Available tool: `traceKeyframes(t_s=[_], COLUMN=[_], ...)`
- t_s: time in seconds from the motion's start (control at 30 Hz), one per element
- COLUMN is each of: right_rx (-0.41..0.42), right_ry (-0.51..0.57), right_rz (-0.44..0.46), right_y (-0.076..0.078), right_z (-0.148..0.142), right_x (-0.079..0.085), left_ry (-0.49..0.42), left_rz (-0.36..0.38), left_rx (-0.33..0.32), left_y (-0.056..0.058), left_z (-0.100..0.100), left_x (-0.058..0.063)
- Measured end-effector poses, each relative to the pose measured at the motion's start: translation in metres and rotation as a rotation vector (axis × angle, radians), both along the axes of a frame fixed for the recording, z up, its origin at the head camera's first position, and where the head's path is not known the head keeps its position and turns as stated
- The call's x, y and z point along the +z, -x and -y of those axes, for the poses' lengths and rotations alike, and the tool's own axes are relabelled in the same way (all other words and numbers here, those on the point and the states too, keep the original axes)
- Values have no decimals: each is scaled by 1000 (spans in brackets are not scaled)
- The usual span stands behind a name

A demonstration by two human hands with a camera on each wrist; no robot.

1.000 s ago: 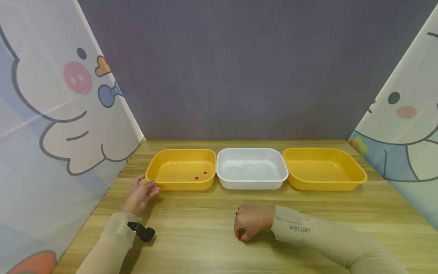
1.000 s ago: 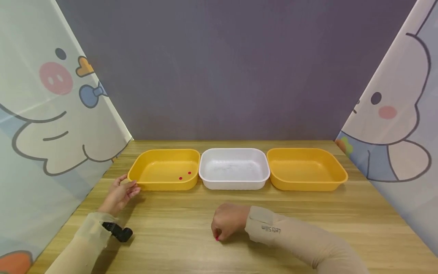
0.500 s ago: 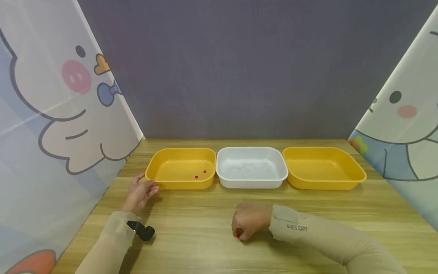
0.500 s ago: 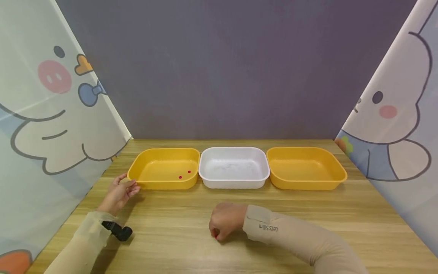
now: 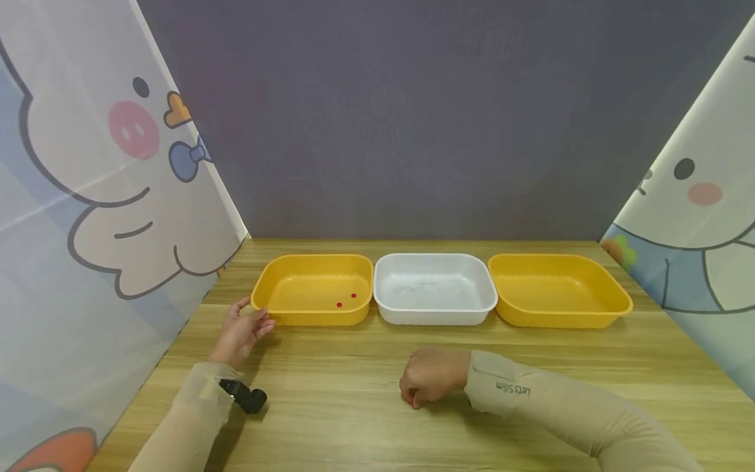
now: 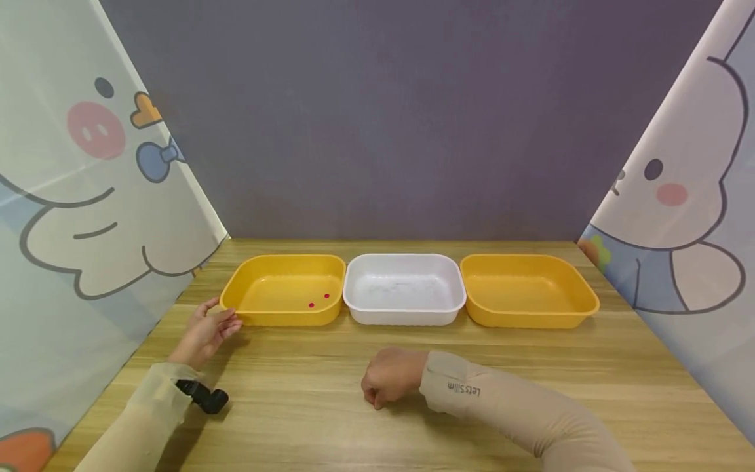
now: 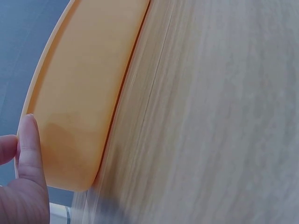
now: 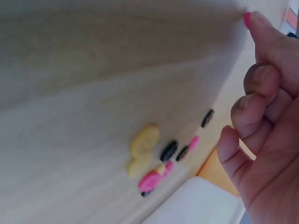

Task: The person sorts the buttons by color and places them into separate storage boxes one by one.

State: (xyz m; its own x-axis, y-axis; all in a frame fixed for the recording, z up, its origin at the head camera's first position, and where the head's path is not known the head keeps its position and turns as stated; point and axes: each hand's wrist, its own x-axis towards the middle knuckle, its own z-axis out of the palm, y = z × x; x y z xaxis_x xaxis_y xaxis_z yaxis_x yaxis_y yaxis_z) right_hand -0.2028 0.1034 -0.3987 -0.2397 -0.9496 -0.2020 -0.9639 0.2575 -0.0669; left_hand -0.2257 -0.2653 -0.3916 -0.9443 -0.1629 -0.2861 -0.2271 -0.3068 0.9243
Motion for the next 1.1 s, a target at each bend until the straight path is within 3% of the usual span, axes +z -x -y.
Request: traceKeyframes(t_s=[0.2, 0.33, 0.57, 0.77, 0.97, 1.1], right_rx=[-56, -106, -396, -601, -685, -727], right_ry=[122, 254, 452, 492, 507, 506], right_rz=[145, 175, 278, 267, 289, 301], right_y=[12, 19, 27, 31, 41, 48], right_z=[-7, -9, -6, -2, 5, 8], right_x=[5, 17, 35, 44, 49, 50], left_ry=[8, 12, 21, 16, 18, 30], left_rz=[-4, -1, 4, -2, -39, -6], left_rx=[0, 3, 1, -8, -2, -11], left_y=[0, 0, 1, 0, 0, 0], left_z=[-1, -2, -2, -1, 1, 0], left_x=[1, 2, 0, 0, -5, -3])
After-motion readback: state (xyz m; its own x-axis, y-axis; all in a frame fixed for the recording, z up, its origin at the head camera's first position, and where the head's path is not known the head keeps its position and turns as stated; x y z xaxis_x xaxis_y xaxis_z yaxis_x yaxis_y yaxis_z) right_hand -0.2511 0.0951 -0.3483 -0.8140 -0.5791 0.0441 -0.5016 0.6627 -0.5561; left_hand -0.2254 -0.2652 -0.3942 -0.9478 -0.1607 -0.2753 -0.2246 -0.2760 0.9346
